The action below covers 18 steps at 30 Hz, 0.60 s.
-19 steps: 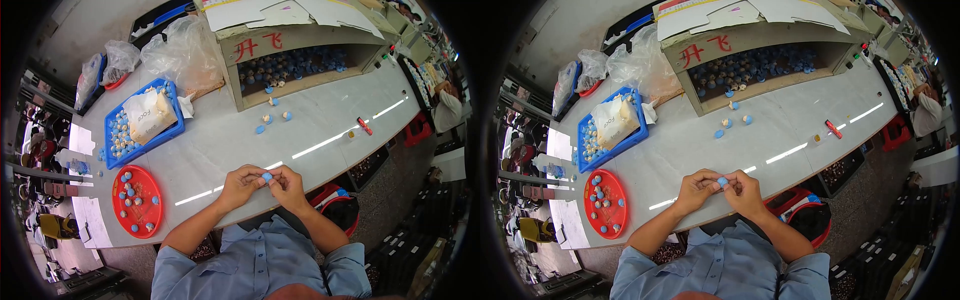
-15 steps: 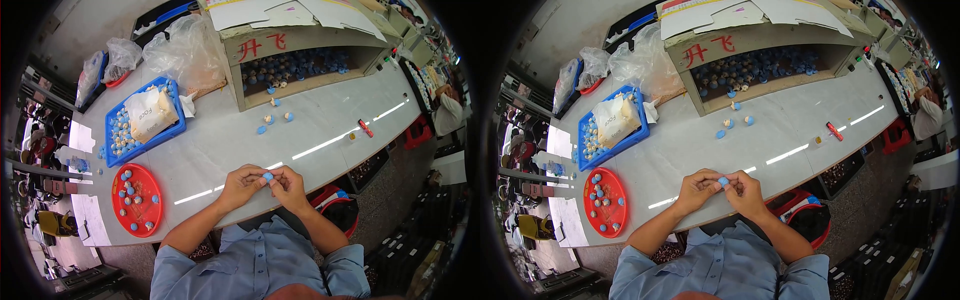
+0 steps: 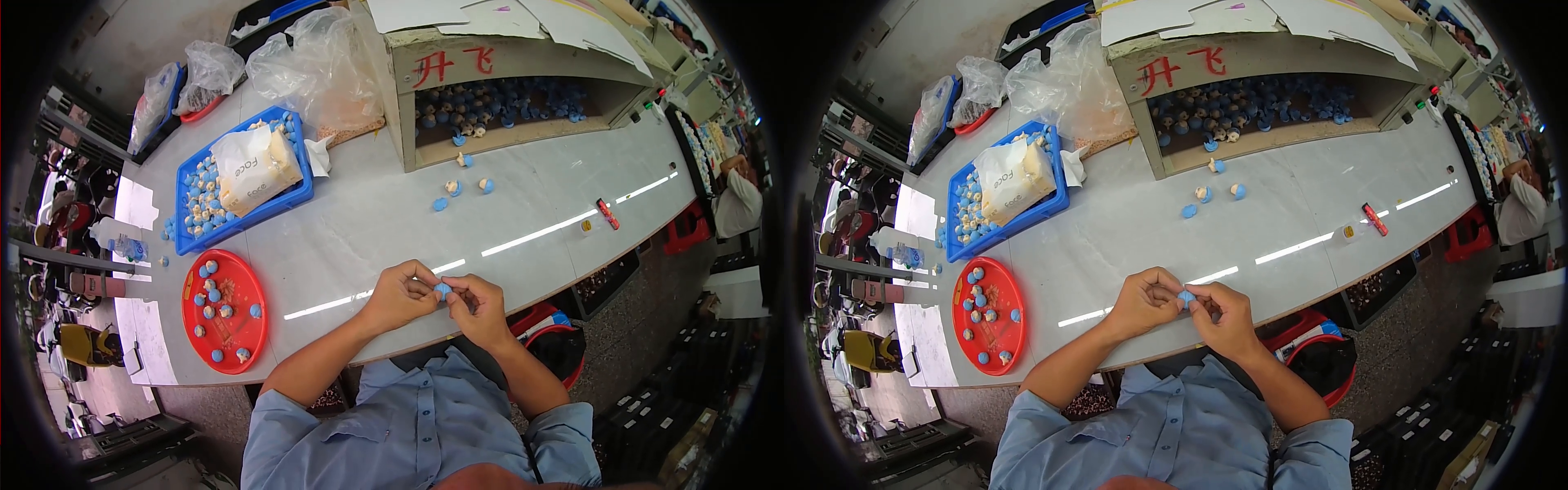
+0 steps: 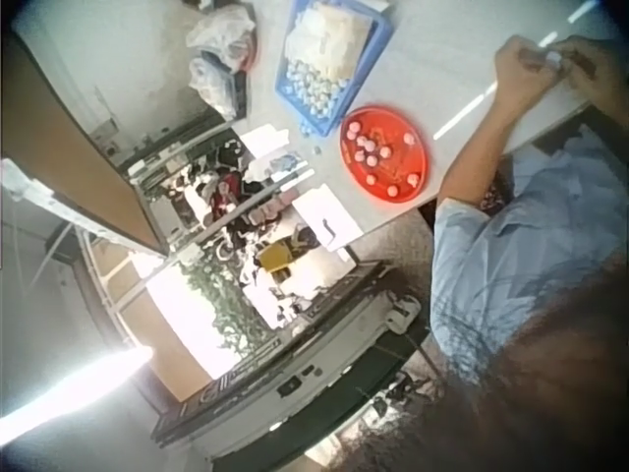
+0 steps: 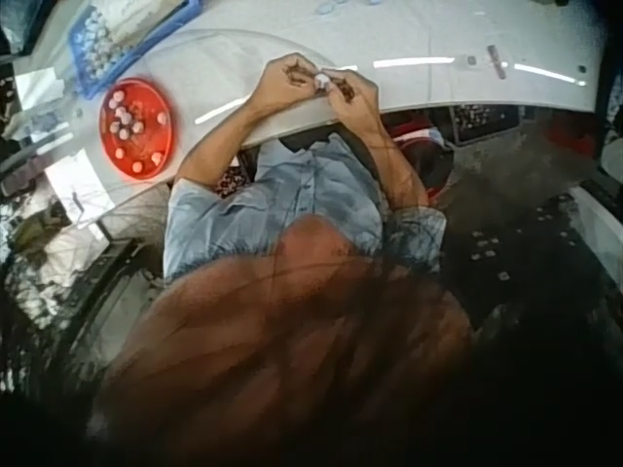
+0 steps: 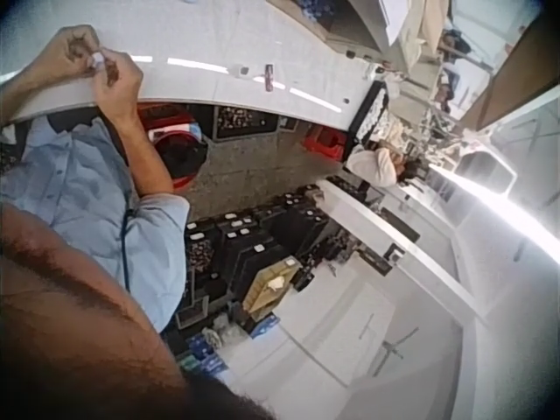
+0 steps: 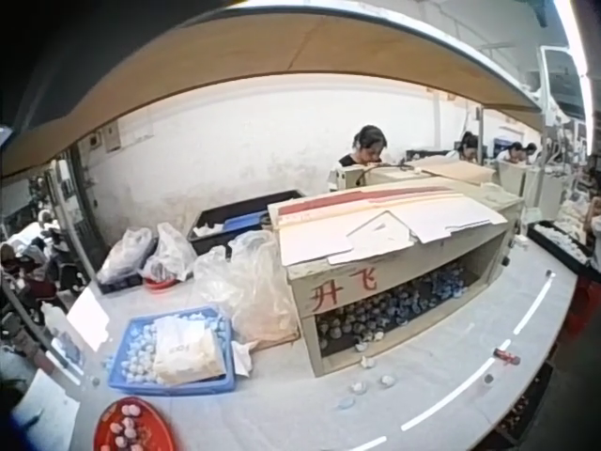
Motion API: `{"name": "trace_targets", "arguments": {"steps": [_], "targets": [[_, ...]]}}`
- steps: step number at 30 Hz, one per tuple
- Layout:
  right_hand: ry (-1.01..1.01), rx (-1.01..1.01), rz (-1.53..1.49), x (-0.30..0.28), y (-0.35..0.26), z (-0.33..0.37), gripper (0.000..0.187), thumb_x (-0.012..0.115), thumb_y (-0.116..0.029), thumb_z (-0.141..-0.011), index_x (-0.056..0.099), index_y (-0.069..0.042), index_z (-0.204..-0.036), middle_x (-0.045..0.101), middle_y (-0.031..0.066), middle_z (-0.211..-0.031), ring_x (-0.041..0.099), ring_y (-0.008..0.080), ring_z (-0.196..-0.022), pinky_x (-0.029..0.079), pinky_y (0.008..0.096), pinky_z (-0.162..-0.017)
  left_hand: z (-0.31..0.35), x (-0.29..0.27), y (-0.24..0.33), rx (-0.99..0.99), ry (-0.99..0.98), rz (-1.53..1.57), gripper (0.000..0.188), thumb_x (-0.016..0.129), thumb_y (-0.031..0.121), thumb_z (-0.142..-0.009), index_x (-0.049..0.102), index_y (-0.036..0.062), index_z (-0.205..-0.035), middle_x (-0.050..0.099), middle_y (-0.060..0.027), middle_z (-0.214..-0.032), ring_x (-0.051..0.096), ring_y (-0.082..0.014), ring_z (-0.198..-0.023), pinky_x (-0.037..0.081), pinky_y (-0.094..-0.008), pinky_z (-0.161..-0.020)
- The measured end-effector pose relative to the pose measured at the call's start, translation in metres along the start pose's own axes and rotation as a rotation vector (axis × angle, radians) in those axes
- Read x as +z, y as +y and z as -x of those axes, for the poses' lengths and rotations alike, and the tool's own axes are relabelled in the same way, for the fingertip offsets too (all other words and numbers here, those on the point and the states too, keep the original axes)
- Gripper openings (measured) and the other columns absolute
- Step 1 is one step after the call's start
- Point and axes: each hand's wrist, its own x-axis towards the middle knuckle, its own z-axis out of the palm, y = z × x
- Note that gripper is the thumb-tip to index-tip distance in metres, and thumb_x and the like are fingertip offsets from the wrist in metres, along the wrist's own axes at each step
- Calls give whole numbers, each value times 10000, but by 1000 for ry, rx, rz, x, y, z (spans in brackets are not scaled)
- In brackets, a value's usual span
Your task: The person assembles small blue toy parts by fitting blue toy spheres and white face inserts together, applying glue from a bottle to secure the components.
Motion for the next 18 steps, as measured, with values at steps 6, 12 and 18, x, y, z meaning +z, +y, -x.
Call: {"name": "trace_targets", "arguments": {"steps": [6,12,18], "targets": [[-16,3,-8,-2,0,1,208,603,33,-858,645,29,-1061,665,35,-822,554,27,-686,438,185,-578,-2,-6,0,-16,-57,48,138,655,-35,-854,573,-22,-965,631,-64,-942,649,-105,-862,519,-204,-738],[-41,92,-109,-2,-6,-3,177,585,27,-880,639,40,-1048,663,32,-832,547,25,-683,433,185,-577,-1,-4,5,-23,-45,97,122,648,-40,-858,581,-22,-959,633,-62,-947,649,-102,-863,522,-224,-755],[-63,67,-24,-3,-3,-4,158,585,26,-882,637,39,-1030,657,28,-817,539,19,-677,424,183,-573,-2,-6,5,-70,-42,43,110,657,-33,-855,593,-16,-943,653,-53,-876,652,-98,-832,518,-217,-729]]}}
